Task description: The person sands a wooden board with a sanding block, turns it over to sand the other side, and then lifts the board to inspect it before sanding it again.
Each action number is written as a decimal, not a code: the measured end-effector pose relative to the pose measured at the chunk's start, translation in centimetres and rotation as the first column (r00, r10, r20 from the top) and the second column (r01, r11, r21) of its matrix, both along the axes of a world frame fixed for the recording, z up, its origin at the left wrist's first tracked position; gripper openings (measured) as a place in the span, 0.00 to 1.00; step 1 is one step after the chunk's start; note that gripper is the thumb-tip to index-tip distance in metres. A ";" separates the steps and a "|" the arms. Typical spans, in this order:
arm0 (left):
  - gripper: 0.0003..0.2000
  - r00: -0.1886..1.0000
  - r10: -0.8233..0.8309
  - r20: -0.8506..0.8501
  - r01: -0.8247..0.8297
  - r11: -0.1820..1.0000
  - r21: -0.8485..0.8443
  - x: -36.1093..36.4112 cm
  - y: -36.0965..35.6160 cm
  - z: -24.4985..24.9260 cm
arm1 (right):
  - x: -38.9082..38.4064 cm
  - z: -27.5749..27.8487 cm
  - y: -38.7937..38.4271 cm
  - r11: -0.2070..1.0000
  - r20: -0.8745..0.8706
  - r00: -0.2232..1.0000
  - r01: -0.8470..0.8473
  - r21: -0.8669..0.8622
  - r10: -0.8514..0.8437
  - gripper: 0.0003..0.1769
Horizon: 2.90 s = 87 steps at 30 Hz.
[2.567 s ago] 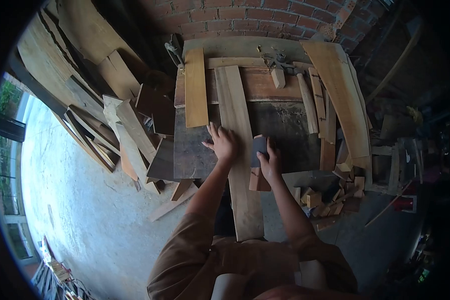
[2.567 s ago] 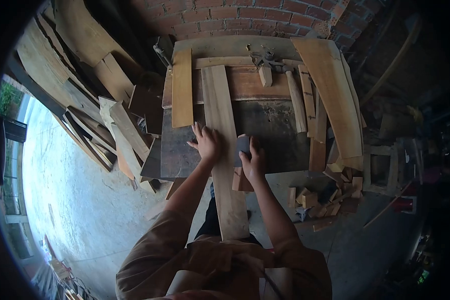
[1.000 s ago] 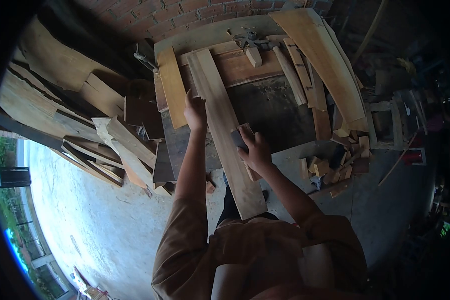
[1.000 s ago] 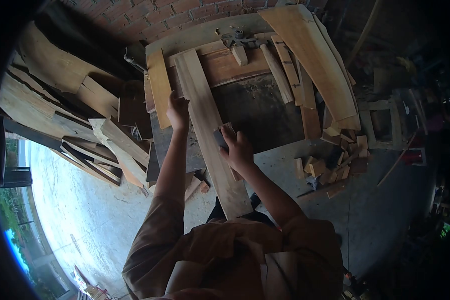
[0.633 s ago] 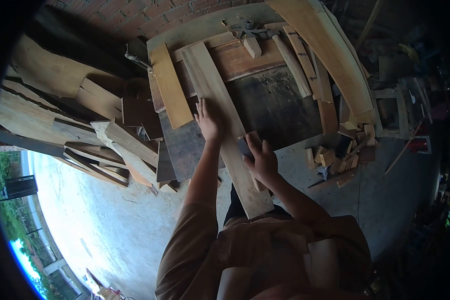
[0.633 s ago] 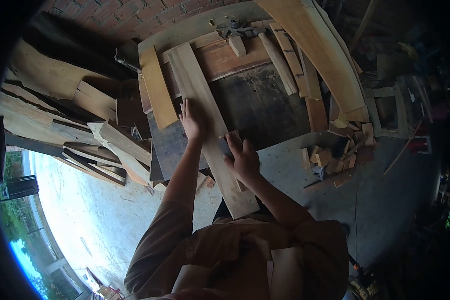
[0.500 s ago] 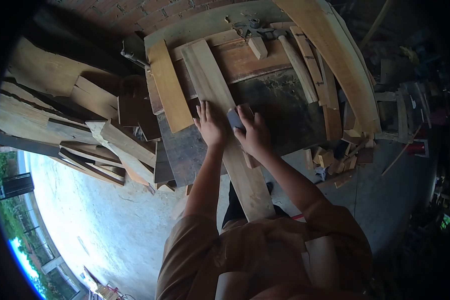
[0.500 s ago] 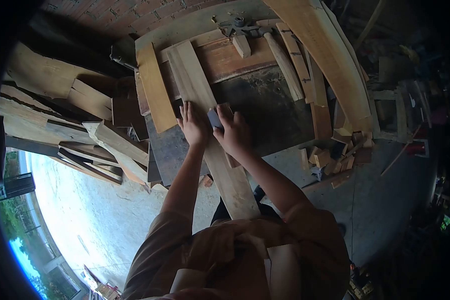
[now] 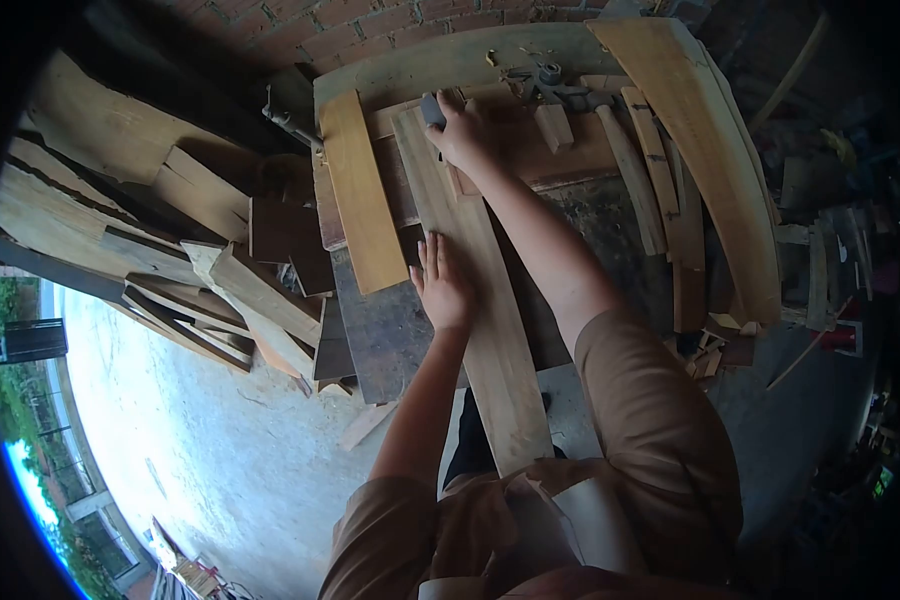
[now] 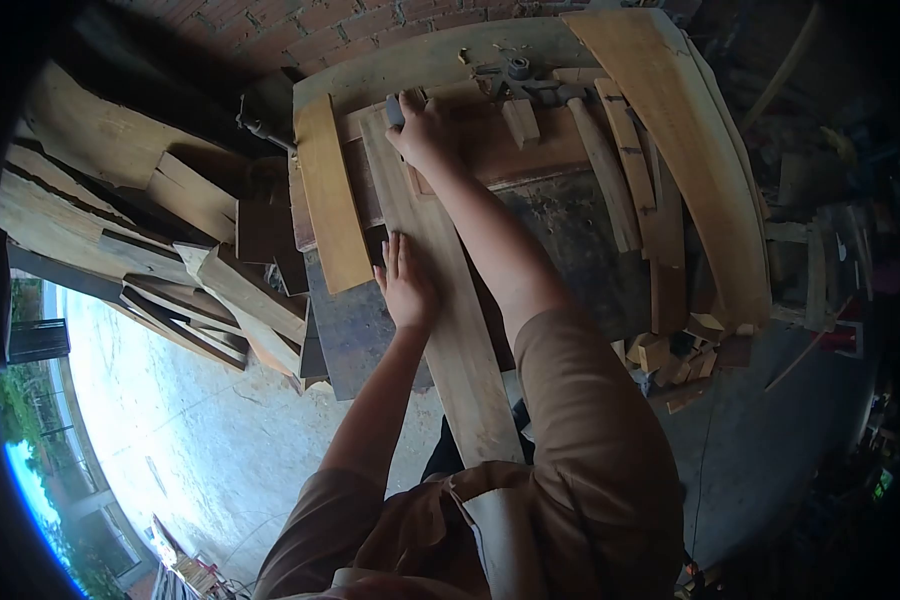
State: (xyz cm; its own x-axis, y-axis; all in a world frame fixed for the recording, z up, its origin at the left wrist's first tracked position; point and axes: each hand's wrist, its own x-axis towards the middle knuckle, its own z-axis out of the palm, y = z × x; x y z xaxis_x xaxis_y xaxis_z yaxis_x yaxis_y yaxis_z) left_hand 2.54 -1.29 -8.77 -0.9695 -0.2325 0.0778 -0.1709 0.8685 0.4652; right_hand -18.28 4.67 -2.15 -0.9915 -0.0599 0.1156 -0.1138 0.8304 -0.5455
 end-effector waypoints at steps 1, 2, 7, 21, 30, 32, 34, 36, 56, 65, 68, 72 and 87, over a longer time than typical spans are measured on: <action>0.27 1.000 0.003 0.004 -0.003 1.000 0.023 0.1 0.1 0.2 | 2.1 -1.0 0.7 0.999 -0.024 0.999 -0.027 -0.036 0.026 0.35; 0.27 1.000 0.016 0.000 -0.016 0.998 0.060 0.1 0.1 0.4 | 4.4 -2.0 1.7 0.996 -0.053 0.997 -0.055 -0.068 0.051 0.35; 0.28 0.997 0.014 -0.080 -0.009 0.998 0.063 0.1 0.3 0.3 | 24.3 -1.8 8.1 0.989 -0.058 0.991 -0.124 -0.083 0.120 0.37; 0.26 0.999 -0.003 -0.053 0.008 0.996 0.089 0.2 0.0 0.4 | 27.4 -1.5 8.7 0.997 0.080 0.996 0.047 -0.068 -0.041 0.39; 0.23 0.991 -0.059 -0.117 0.070 0.993 0.092 -0.2 -0.1 -0.7 | 1.3 0.5 3.7 0.988 0.278 0.960 0.077 -0.131 -0.038 0.35; 0.23 0.990 -0.063 -0.125 0.075 0.993 0.094 -0.2 -0.3 -0.7 | 0.5 0.4 3.7 0.989 0.273 0.960 0.102 -0.108 -0.069 0.35; 0.23 0.987 -0.071 -0.144 0.086 0.991 0.102 -0.2 0.0 -0.7 | 2.1 -0.8 4.6 0.989 0.186 0.982 0.063 -0.133 -0.037 0.35; 0.23 0.989 -0.059 -0.134 0.072 0.993 0.095 -0.2 -0.1 -0.8 | 4.6 -3.7 5.4 0.974 -0.034 0.998 -0.060 -0.218 0.054 0.35; 0.23 0.995 -0.012 -0.102 -0.003 0.989 -0.147 -0.7 0.1 -0.5 | 44.9 -1.9 12.4 0.997 0.040 0.999 -0.029 -0.075 0.032 0.39; 0.23 0.993 -0.017 -0.118 0.014 1.000 -0.025 -0.5 0.2 -0.5 | 24.1 -1.8 8.8 0.985 0.109 0.991 0.092 -0.147 -0.077 0.36; 0.23 0.995 -0.018 -0.101 0.013 0.999 -0.048 -0.5 0.2 -0.4 | 17.6 -1.4 7.3 0.988 0.092 0.991 0.109 -0.113 -0.099 0.34; 0.22 0.994 -0.029 -0.103 0.016 0.992 -0.128 -0.3 0.1 -0.5 | 17.4 -2.7 8.2 0.974 0.096 0.993 0.082 -0.212 -0.063 0.33; 0.22 0.992 -0.026 -0.127 0.013 0.994 -0.106 -0.4 0.0 -0.6 | 53.4 -2.5 15.3 0.995 0.099 0.995 0.032 -0.095 -0.022 0.40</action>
State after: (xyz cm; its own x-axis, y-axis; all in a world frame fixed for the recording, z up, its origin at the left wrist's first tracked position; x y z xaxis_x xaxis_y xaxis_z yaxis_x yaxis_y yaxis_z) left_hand 2.13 -1.26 -9.41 -0.9543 -0.1978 0.2241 -0.0985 0.9160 0.3888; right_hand 35.09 19.97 -4.68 -0.9994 -0.0262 0.0224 -0.0344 0.7756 -0.6303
